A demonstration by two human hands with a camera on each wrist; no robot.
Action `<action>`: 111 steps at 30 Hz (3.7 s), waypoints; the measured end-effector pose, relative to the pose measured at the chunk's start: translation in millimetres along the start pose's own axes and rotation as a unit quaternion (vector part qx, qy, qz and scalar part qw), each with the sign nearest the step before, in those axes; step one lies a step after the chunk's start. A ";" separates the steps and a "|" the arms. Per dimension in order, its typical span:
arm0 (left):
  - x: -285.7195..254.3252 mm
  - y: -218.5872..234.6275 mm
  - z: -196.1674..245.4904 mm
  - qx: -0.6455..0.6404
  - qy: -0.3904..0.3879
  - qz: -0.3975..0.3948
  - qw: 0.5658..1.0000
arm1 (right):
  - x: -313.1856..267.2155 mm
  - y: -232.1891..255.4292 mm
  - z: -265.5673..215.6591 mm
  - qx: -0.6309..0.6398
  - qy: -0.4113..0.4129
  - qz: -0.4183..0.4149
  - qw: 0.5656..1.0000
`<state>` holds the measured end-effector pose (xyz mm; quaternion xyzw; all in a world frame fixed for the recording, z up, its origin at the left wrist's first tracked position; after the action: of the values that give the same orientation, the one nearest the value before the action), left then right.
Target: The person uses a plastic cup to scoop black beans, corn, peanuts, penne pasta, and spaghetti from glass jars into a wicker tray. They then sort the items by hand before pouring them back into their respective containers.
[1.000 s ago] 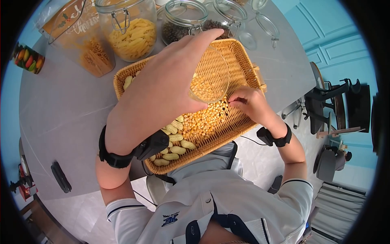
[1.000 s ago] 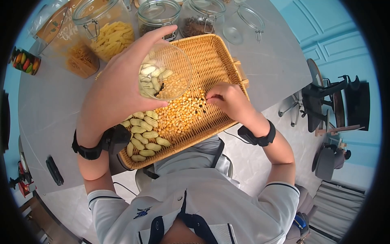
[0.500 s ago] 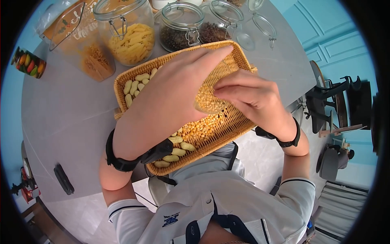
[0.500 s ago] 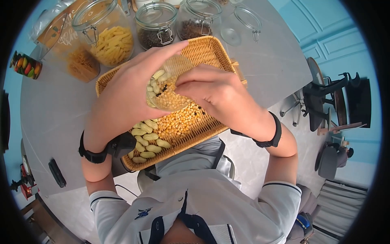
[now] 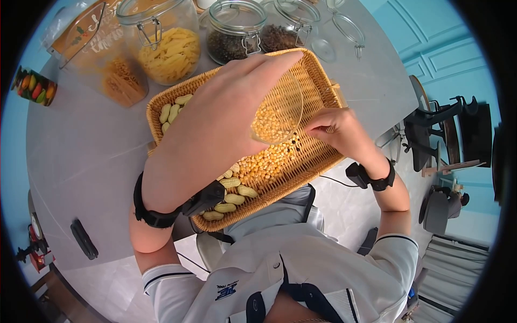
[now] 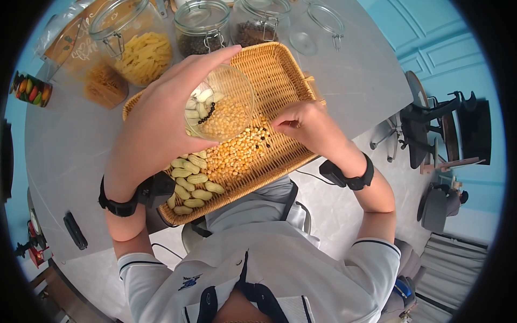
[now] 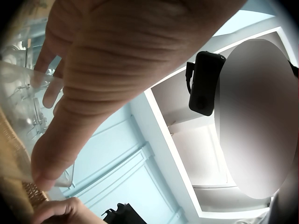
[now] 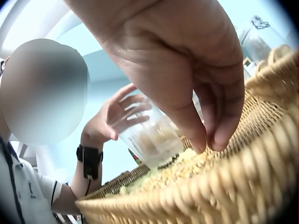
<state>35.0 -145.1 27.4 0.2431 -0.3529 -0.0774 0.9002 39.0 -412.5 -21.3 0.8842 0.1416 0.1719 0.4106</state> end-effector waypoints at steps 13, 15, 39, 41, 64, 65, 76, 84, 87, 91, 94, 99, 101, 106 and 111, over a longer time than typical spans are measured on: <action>-0.9 0.3 -1.0 0.008 0.001 -0.011 1.000 | 4.6 -28.4 8.2 -0.018 -0.026 -0.041 0.999; -0.9 0.5 -1.2 0.007 0.004 -0.014 1.000 | 3.9 -28.5 12.6 -0.031 -0.006 -0.040 0.999; -3.2 0.3 -2.7 0.018 0.004 -0.007 1.000 | -7.0 -23.5 1.8 0.004 0.039 -0.041 0.998; -3.2 1.1 -2.2 0.014 0.009 -0.009 1.000 | -8.0 -17.0 -1.9 0.017 0.035 -0.051 0.998; -3.6 0.4 -2.3 0.007 0.007 -0.014 1.000 | -22.9 -38.4 -4.9 -0.085 0.063 -0.007 0.994; -4.0 0.6 -2.1 0.007 0.005 -0.012 1.000 | -22.4 -36.2 -3.6 -0.061 0.052 -0.011 0.997; -4.1 0.4 -3.7 0.010 0.000 -0.008 1.000 | -23.3 -21.0 -6.4 0.012 -0.041 -0.032 0.999; -4.1 0.6 -3.5 0.009 0.005 -0.013 1.000 | -31.2 -27.5 -5.2 -0.038 0.031 -0.033 0.998; -3.9 0.0 -3.6 0.007 0.000 -0.008 1.000 | -32.8 -28.1 -0.9 -0.030 0.031 -0.036 0.998; -4.0 1.1 -2.9 0.003 0.009 -0.017 1.000 | -18.6 -9.4 9.6 0.099 -0.119 -0.045 0.987; -3.4 0.2 -1.8 0.003 0.009 -0.017 1.000 | -2.5 21.6 -13.7 0.212 -0.108 0.064 0.969; -0.9 0.7 1.0 -0.012 0.007 -0.027 1.000 | 32.4 30.3 -79.3 0.182 0.098 0.097 0.974; -0.2 2.0 2.0 -0.020 0.014 -0.032 0.999 | 39.8 19.5 -86.5 0.136 0.147 0.087 0.976; 0.9 1.5 0.4 -0.022 0.015 -0.028 0.999 | 39.3 9.6 -79.4 0.116 0.151 0.099 0.977; -0.8 1.2 -1.8 -0.012 0.005 -0.021 1.000 | 34.3 12.8 -70.1 0.141 0.148 0.126 0.971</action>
<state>35.6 -143.1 26.4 0.2402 -0.3421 -0.0997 0.9030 41.8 -359.5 37.4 0.9087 0.1104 0.3294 0.2317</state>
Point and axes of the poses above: each hand's wrist, its own x-axis towards the middle knuckle, its own y-axis out of the back of the hand, z = x × y, the point moved 2 cm from there along x, towards the middle knuckle, and after that the axes turned 13 degrees about z, right-handed, at the moved point
